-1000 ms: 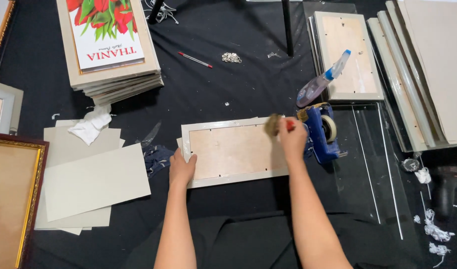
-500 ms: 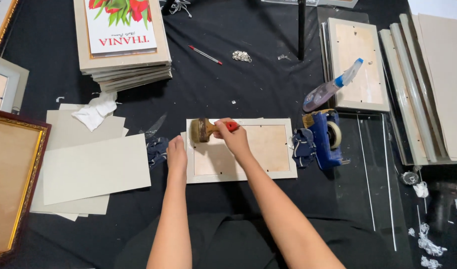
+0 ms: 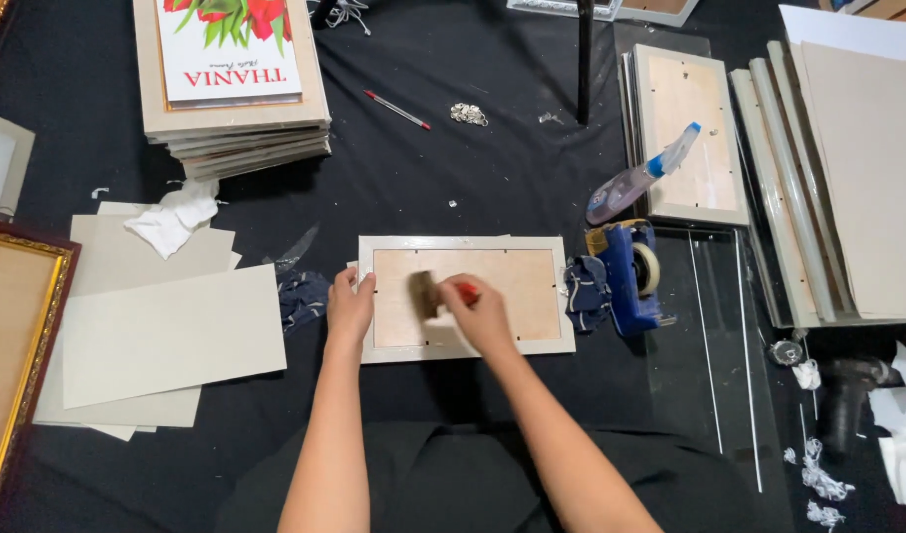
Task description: Cleaning the back of a picture frame with a brush and applying tape to secure the backing.
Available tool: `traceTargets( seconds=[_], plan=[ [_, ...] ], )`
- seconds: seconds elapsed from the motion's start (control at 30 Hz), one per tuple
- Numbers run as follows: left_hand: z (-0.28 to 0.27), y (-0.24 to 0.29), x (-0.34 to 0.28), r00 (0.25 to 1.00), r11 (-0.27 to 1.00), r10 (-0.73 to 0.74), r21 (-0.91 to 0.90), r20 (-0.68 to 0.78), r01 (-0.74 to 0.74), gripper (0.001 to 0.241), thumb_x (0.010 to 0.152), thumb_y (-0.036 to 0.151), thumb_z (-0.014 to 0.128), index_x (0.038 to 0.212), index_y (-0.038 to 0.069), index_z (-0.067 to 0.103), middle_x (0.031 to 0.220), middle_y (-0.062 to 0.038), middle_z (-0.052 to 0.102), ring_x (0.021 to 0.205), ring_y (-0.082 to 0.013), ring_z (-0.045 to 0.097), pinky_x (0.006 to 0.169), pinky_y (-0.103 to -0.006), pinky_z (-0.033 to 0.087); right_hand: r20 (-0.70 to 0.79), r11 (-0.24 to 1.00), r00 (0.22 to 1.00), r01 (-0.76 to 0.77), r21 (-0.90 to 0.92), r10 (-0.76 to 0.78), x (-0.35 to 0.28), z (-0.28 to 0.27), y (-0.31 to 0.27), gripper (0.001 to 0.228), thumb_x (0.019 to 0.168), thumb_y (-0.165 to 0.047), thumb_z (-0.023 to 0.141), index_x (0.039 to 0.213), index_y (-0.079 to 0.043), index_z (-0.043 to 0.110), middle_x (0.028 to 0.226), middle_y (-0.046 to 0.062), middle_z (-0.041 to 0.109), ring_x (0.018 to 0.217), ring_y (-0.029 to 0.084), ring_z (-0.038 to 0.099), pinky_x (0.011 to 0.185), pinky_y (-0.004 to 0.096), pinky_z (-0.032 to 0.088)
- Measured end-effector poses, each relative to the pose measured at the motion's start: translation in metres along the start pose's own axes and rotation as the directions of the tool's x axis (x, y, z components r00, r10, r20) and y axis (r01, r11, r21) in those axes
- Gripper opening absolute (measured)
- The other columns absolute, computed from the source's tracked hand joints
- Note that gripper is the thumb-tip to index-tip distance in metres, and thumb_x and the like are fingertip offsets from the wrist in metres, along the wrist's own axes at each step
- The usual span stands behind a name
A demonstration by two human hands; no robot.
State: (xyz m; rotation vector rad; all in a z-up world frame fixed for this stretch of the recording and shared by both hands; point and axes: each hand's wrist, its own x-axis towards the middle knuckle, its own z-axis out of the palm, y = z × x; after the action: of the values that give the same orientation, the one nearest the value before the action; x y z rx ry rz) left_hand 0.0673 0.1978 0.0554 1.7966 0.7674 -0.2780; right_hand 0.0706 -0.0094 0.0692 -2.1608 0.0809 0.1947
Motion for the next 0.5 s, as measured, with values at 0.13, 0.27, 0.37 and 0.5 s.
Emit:
traceTargets(
  seconds=[0.13, 0.27, 0.37, 0.5],
  plan=[
    [-0.005, 0.008, -0.012, 1.000, 1.000, -0.003, 0.024, 0.006, 0.003, 0.063, 0.098, 0.043, 0.058, 0.149, 0.007, 0.049, 0.147, -0.018, 0.050, 0.144, -0.0369, 0.044, 0.117, -0.0474, 0.037, 0.111, 0.873, 0.969, -0.246, 0.422, 0.219, 0.004, 0.004, 0.016, 0.016, 0.094, -0.027, 0.072, 0.104, -0.015, 0.077, 0.094, 0.015, 0.076, 0.084, 0.025, 0.077, 0.080, 0.036, 0.066],
    [-0.007, 0.016, -0.019, 1.000, 1.000, 0.009, -0.010, 0.008, -0.009, 0.060, 0.100, 0.037, 0.057, 0.149, 0.003, 0.049, 0.147, -0.021, 0.049, 0.144, -0.0395, 0.043, 0.117, -0.0498, 0.036, -0.137, 0.971, 0.962, -0.232, 0.055, 0.237, 0.027, -0.090, 0.090, 0.021, 0.091, -0.041, 0.073, 0.104, -0.026, 0.079, 0.088, 0.010, 0.077, 0.091, 0.027, 0.074, 0.086, 0.042, 0.058],
    [-0.004, 0.018, -0.020, 1.000, 1.000, 0.026, -0.017, 0.013, -0.026, 0.060, 0.100, 0.037, 0.058, 0.148, 0.003, 0.050, 0.147, -0.020, 0.050, 0.143, -0.0396, 0.043, 0.117, -0.0496, 0.036, -0.412, 0.904, 0.884, -0.346, -0.252, 0.223, 0.018, -0.167, 0.118, 0.018, 0.095, -0.040, 0.069, 0.099, -0.025, 0.077, 0.085, 0.012, 0.073, 0.094, 0.035, 0.071, 0.086, 0.047, 0.055],
    [-0.003, 0.020, -0.026, 0.999, 0.999, 0.027, 0.016, 0.036, -0.027, 0.061, 0.099, 0.038, 0.059, 0.148, 0.004, 0.049, 0.146, -0.021, 0.050, 0.142, -0.0413, 0.044, 0.117, -0.0507, 0.037, -0.484, 0.950, 0.875, -0.170, -0.263, 0.023, -0.018, -0.153, 0.058, 0.013, 0.098, -0.019, 0.069, 0.103, -0.009, 0.075, 0.092, 0.026, 0.070, 0.096, 0.047, 0.067, 0.084, 0.053, 0.053]
  ],
)
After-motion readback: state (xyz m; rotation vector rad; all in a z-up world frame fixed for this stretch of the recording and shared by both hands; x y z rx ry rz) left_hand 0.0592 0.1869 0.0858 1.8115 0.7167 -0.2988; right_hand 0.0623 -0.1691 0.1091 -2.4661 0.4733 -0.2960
